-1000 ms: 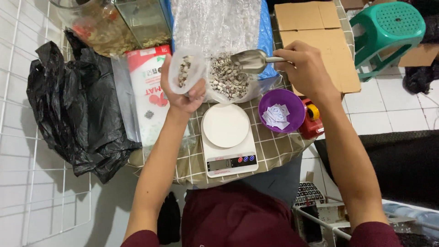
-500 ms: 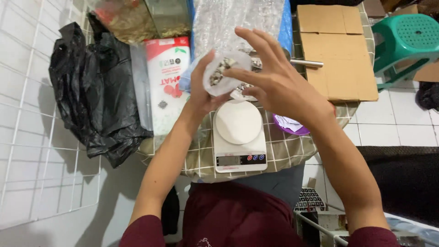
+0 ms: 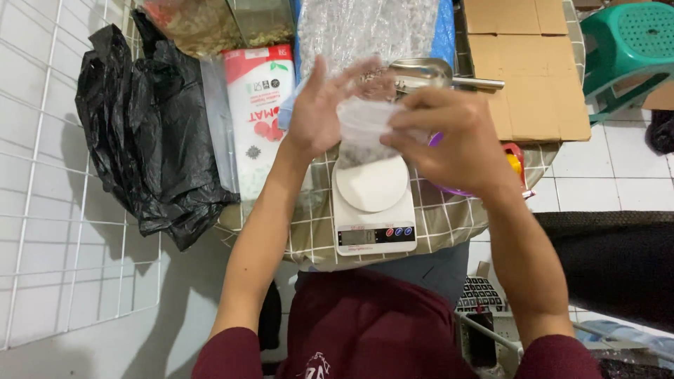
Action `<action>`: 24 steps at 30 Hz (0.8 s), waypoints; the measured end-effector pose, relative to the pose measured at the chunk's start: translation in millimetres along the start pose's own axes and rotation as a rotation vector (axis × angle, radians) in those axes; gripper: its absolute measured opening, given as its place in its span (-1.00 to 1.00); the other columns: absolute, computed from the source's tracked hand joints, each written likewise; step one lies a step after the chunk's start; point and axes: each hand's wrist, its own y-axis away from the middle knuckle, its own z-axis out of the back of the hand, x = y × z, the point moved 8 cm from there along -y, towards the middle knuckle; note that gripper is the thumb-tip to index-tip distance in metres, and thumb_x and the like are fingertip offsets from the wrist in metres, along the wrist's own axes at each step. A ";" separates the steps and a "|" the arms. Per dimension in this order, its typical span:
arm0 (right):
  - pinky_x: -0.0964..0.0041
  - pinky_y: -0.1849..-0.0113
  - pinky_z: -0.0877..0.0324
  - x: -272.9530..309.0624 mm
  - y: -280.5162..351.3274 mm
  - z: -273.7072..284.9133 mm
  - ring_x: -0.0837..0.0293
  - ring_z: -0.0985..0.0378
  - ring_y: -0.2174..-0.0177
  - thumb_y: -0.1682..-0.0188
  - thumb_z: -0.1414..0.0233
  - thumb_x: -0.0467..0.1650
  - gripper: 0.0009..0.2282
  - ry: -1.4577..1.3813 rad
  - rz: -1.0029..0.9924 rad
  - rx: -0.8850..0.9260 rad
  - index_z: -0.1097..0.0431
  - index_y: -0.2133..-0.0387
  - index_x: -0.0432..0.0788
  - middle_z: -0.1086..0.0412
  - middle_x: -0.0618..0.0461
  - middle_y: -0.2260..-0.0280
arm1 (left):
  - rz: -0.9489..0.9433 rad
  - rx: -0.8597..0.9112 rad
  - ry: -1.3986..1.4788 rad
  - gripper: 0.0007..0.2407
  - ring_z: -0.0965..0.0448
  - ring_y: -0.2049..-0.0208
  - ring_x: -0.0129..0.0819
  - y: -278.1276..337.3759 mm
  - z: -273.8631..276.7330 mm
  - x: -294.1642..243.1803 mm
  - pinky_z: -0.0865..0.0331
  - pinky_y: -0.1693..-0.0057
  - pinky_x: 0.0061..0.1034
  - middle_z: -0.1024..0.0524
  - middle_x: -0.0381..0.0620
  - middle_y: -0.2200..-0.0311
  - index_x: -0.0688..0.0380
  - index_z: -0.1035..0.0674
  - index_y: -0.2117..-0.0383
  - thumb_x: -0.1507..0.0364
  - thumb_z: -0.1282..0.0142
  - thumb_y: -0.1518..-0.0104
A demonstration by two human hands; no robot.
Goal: The person scoops white stones from a larger bag into smaller plastic bags, weighs each small bag on a digital scale, and adjusts the amount of stones until the desired weight is reached.
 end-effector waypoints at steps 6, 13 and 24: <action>0.32 0.41 -0.40 -2.6 31.4 -25.6 0.17 -0.47 0.47 0.07 -0.32 -0.52 -0.94 0.014 -0.134 -0.051 -0.59 0.44 -0.29 -0.48 -0.05 0.40 | -0.447 0.093 0.102 -0.47 -0.36 -0.33 0.19 4.1 21.1 -37.3 -0.25 -0.47 -0.01 -0.31 0.28 -0.31 0.18 -0.33 -0.31 0.09 0.07 -0.34; 0.19 0.17 -0.46 -1.5 64.5 -17.5 0.03 -0.51 0.20 0.06 -0.19 -0.28 -0.64 -0.099 -0.125 0.103 -0.49 0.05 -0.21 -0.42 -0.20 0.02 | -0.921 -0.486 -0.524 -0.73 -0.51 0.48 -0.30 27.4 39.5 -60.7 -0.49 0.27 -0.44 -0.48 0.04 0.37 0.24 -0.49 0.13 0.26 -0.03 -0.25; 0.11 0.34 -0.26 -27.8 199.2 -51.4 0.02 -0.34 0.45 0.09 0.04 -0.55 -0.89 0.277 0.035 -0.863 -0.40 0.33 -0.27 -0.36 -0.13 0.43 | -1.133 -0.855 -1.677 -0.91 -0.16 0.74 -0.52 29.7 28.5 -50.3 -0.10 0.53 -0.51 -0.21 -0.32 0.77 0.06 -0.50 0.39 0.42 -0.05 -0.27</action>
